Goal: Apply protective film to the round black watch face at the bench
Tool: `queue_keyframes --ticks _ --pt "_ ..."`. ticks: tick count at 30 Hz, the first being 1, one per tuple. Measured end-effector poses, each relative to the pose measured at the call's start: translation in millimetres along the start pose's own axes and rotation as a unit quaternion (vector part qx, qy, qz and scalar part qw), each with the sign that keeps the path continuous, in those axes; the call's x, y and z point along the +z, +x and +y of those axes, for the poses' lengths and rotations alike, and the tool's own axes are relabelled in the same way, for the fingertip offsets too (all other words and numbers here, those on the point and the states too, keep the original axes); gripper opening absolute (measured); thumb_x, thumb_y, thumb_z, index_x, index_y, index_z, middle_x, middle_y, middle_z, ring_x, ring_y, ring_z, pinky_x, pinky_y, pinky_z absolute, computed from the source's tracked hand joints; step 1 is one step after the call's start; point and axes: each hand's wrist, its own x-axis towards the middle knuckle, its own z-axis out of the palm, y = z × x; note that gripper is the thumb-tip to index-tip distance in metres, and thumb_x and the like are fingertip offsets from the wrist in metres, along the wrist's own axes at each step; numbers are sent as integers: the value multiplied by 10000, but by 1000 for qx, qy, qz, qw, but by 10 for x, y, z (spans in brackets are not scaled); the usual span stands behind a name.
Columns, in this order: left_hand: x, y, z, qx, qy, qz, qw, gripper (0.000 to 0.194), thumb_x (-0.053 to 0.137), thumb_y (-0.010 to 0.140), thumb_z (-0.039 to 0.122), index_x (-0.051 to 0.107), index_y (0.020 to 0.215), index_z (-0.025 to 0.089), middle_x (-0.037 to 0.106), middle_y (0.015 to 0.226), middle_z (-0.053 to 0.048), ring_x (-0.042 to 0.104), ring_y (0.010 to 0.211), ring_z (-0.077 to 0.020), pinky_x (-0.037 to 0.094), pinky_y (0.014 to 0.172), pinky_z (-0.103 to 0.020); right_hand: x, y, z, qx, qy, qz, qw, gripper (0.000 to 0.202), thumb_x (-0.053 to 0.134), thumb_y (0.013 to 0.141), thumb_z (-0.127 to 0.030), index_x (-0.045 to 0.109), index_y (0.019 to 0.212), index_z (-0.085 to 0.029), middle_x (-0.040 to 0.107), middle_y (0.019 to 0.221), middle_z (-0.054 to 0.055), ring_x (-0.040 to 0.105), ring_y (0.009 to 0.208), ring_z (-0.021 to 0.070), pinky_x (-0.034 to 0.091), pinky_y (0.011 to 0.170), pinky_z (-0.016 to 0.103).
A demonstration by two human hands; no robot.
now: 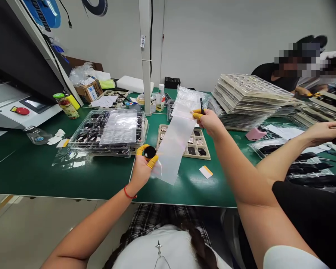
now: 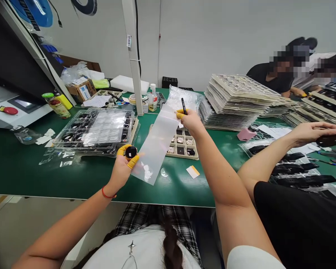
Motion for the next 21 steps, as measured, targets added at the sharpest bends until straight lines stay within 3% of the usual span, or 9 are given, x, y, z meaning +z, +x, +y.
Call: queue_keyframes --ticks 4,9,14,16,18,19,21 --pt "-14 -30 -5 -12 12 5 1000 561 725 703 352 347 1103 241 596 973 -56 651 545 -164 542 411 -258 34 18 80 -7 -8 -3 1000 261 686 680 -280 576 872 -141 493 620 -9 343 459 62 243 418 192" --pt "-26 -43 -3 5 16 10 1000 562 742 674 313 376 1093 226 599 945 -46 672 720 -216 570 475 -279 -27 -35 98 11 -32 -13 999 204 630 695 -211 599 877 -126 517 629 3 332 466 65 244 435 200" --pt "-169 -48 175 23 86 -24 996 518 701 714 277 424 1148 216 633 939 -54 667 751 -202 546 521 -242 -206 -428 280 -31 -142 -5 989 223 577 714 -230 631 915 -149 580 718 26 491 617 130 365 550 243" --pt "-248 -42 338 23 141 -77 987 478 684 735 256 465 1158 216 642 915 -43 660 701 -178 534 534 -233 -222 -695 354 -54 -233 36 970 273 602 706 -283 636 952 -171 593 796 49 517 706 175 388 591 275" --pt "-295 -31 530 11 199 -168 965 422 697 721 223 540 1113 204 640 856 -25 629 579 -140 504 491 -213 -161 -972 375 -72 -251 89 961 360 617 715 -340 614 1046 -198 574 816 55 500 699 184 391 580 288" --pt "-298 -23 623 -3 222 -222 949 395 707 707 206 577 1081 198 634 821 -16 596 508 -118 480 456 -203 -102 -1102 363 -78 -225 75 968 390 616 729 -361 597 1090 -215 562 805 49 485 670 175 390 567 287" --pt "-267 -7 778 -33 248 -315 915 375 717 689 187 616 1050 195 616 745 4 519 402 -86 428 389 -188 54 -1322 309 -78 -139 -50 986 420 606 758 -380 563 1155 -248 556 811 37 463 624 152 393 549 277"
